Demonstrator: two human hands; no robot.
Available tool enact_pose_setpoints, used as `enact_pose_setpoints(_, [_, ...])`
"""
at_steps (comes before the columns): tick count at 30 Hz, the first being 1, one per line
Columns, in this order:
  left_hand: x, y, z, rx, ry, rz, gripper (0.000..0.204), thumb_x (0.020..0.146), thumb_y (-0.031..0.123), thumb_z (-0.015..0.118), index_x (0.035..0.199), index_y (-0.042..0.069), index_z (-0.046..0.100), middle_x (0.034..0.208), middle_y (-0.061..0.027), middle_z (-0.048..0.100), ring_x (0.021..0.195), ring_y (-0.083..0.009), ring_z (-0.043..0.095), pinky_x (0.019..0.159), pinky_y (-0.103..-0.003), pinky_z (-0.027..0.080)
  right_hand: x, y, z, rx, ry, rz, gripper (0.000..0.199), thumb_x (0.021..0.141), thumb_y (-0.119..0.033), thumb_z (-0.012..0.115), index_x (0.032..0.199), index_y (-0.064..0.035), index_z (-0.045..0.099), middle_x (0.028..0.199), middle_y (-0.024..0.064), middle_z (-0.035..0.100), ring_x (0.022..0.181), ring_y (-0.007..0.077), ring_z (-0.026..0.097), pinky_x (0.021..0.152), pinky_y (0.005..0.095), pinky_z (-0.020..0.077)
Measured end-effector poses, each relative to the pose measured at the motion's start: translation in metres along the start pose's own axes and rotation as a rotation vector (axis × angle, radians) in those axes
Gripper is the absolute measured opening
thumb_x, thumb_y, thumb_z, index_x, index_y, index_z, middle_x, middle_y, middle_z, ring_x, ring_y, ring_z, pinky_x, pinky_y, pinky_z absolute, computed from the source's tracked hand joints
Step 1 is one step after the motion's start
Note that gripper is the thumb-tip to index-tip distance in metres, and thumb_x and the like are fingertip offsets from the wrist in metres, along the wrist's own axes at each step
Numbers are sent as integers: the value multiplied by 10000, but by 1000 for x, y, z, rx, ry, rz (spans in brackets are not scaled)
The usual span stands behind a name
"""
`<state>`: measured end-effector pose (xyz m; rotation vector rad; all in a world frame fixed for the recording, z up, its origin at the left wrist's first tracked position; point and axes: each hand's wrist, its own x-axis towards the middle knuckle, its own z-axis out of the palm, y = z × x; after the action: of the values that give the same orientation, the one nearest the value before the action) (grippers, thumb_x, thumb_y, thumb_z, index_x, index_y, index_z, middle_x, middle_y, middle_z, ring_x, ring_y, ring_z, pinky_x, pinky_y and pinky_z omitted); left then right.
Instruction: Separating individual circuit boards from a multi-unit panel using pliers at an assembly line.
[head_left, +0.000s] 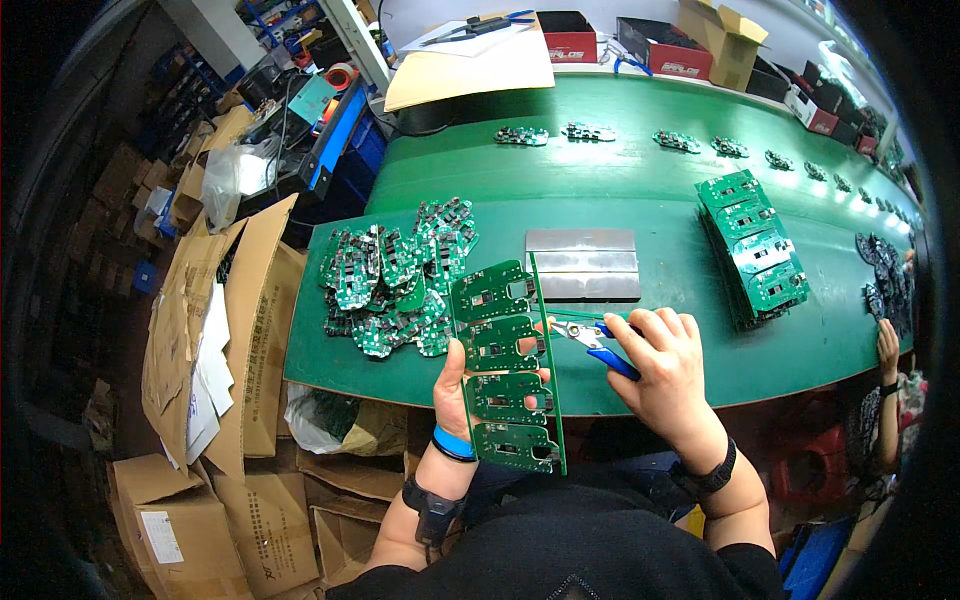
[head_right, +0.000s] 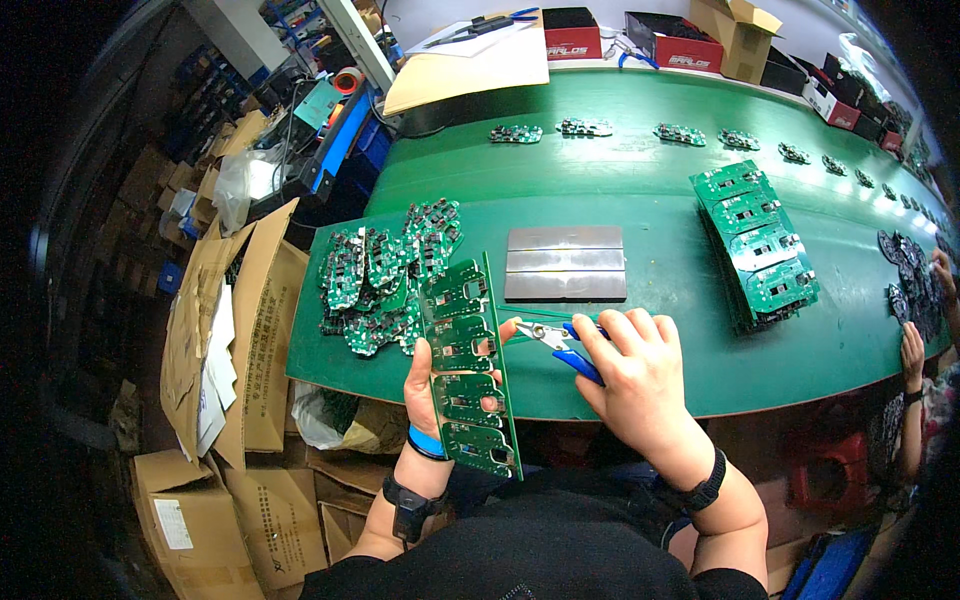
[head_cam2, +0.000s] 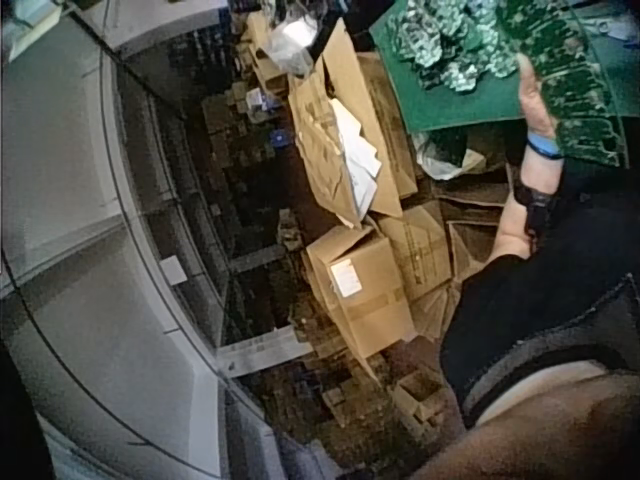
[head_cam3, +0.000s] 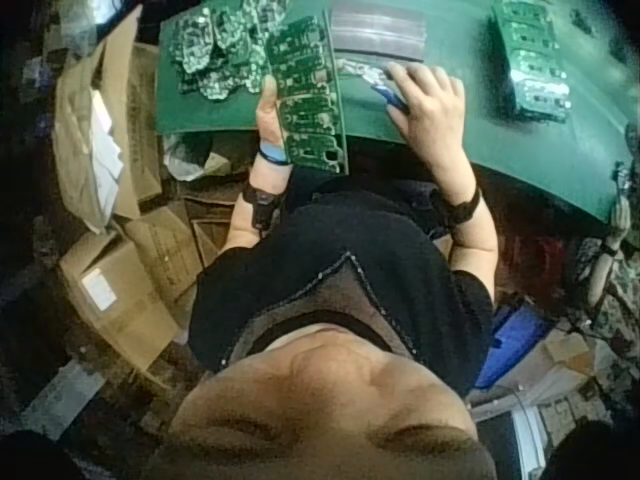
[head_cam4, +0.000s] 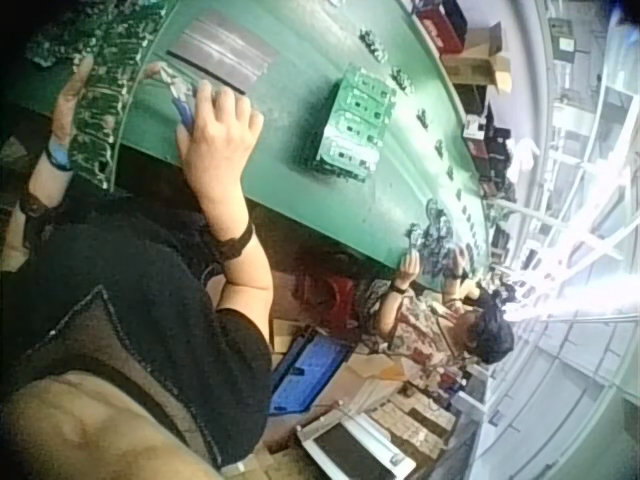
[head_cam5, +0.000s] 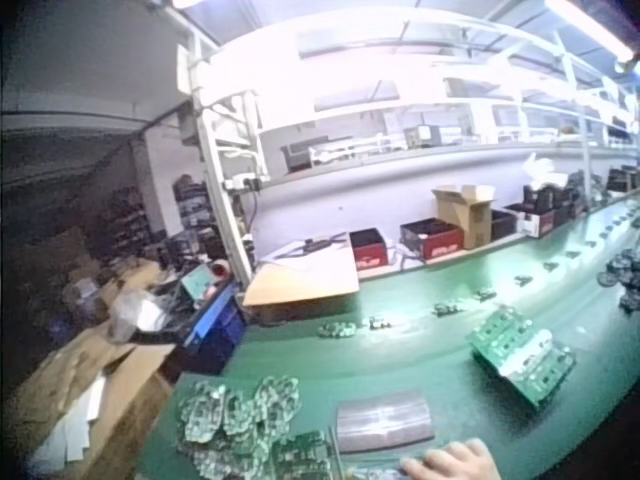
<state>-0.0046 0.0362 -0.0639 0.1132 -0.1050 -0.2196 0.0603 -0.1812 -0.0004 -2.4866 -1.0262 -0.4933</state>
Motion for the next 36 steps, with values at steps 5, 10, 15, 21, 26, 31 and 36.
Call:
enact_pose_setpoints(5, [2, 2, 12, 143, 14, 26, 696, 922, 517, 331, 1404, 32, 198, 1426, -258, 204, 1109, -403, 501, 836, -507, 496, 0, 5, -8, 17, 87, 56, 561, 550, -176, 694, 1092, -82, 583, 980, 85, 531, 916, 267, 494, 804, 391, 360])
enact_pose_setpoints(10, [-1, 2, 26, 301, 132, -54, 655, 936, 499, 291, 1386, 29, 217, 1305, -222, 417, 1128, -356, 502, 864, -480, 498, 2, -4, -16, 70, 54, -21, 574, 551, -167, 688, 1107, -80, 578, 1008, 92, 532, 947, 269, 496, 836, 404, 353])
enact_pose_setpoints(15, [1, -4, 35, 555, 193, 74, 497, 979, 373, 242, 1386, 91, 192, 1277, -186, 447, 1083, -309, 545, 872, -434, 505, 8, -17, -8, 47, -2, -73, 611, 540, -197, 718, 1121, -84, 568, 1022, 83, 526, 952, 247, 491, 845, 398, 337])
enact_pose_setpoints(21, [2, -7, 42, 728, 180, 159, 461, 988, 323, 252, 1383, 92, 199, 1267, -176, 453, 1080, -279, 550, 857, -403, 513, 10, -21, -8, 18, -3, -83, 623, 542, -203, 724, 1133, -90, 560, 1035, 73, 520, 956, 239, 486, 844, 400, 334])
enact_pose_setpoints(26, [1, -7, 41, 750, 172, 148, 454, 990, 311, 252, 1382, 89, 201, 1268, -177, 451, 1064, -272, 560, 854, -396, 514, 8, -21, -8, 7, -12, -72, 620, 522, -163, 706, 1126, -105, 580, 1032, 76, 530, 950, 255, 491, 833, 405, 341])
enact_pose_setpoints(31, [2, -7, 43, 771, 175, 145, 449, 992, 305, 241, 1381, 85, 201, 1254, -177, 462, 1038, -271, 574, 847, -387, 518, 8, -19, -9, -33, -15, -101, 635, 529, -202, 740, 1129, -97, 561, 1018, 55, 519, 944, 226, 486, 816, 385, 337])
enact_pose_setpoints(36, [3, -4, 45, 785, 183, 104, 459, 991, 323, 232, 1383, 87, 201, 1249, -178, 466, 1032, -266, 575, 842, -388, 520, 11, -16, -10, -82, 34, -151, 627, 519, -202, 740, 1114, -99, 569, 989, 45, 527, 921, 214, 490, 798, 382, 341])
